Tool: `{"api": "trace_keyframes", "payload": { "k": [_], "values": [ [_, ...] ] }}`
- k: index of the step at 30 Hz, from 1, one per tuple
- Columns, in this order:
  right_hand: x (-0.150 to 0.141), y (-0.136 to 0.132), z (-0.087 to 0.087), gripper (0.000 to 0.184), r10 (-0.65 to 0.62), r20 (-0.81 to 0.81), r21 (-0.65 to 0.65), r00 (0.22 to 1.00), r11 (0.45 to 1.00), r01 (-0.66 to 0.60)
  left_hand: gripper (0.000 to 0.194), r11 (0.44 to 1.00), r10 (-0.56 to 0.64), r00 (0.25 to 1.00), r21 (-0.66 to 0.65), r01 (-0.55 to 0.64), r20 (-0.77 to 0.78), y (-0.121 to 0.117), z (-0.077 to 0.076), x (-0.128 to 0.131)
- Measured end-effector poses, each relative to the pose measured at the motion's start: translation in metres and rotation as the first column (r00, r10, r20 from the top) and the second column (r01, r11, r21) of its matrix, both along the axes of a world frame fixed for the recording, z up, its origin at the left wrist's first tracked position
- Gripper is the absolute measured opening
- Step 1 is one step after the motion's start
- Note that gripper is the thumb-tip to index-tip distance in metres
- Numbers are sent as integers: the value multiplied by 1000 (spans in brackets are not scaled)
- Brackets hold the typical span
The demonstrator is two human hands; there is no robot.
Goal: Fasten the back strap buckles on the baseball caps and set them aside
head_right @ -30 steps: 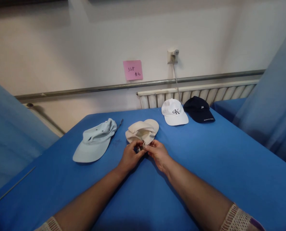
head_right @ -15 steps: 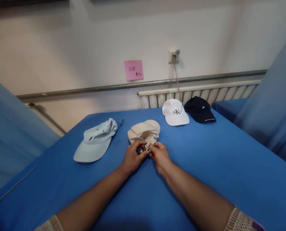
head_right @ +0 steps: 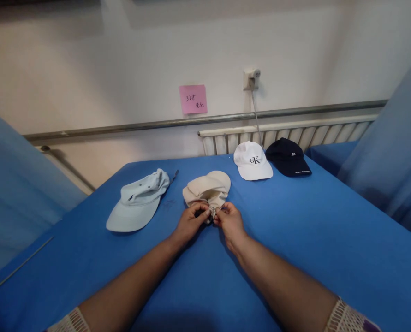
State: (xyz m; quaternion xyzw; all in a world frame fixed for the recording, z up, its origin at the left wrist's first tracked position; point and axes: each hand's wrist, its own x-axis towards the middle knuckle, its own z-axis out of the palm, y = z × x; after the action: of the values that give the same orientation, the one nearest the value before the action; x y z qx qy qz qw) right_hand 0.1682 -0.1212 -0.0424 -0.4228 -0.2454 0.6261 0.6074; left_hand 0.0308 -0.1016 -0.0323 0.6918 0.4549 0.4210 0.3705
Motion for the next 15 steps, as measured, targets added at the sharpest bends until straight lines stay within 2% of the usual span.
{"api": "trace_keyframes", "payload": {
  "k": [8, 15],
  "values": [
    [-2, 1, 0, 34, -41, 53, 13, 998, 999, 40, 20, 994, 14, 997, -106, -6, 74, 3, 1, 1],
    [-1, -3, 7, 35, 58, 143, 56, 988, 996, -67, 21, 978, 26, 982, -207, 13, 187, 1, 5, 1]
  ]
}}
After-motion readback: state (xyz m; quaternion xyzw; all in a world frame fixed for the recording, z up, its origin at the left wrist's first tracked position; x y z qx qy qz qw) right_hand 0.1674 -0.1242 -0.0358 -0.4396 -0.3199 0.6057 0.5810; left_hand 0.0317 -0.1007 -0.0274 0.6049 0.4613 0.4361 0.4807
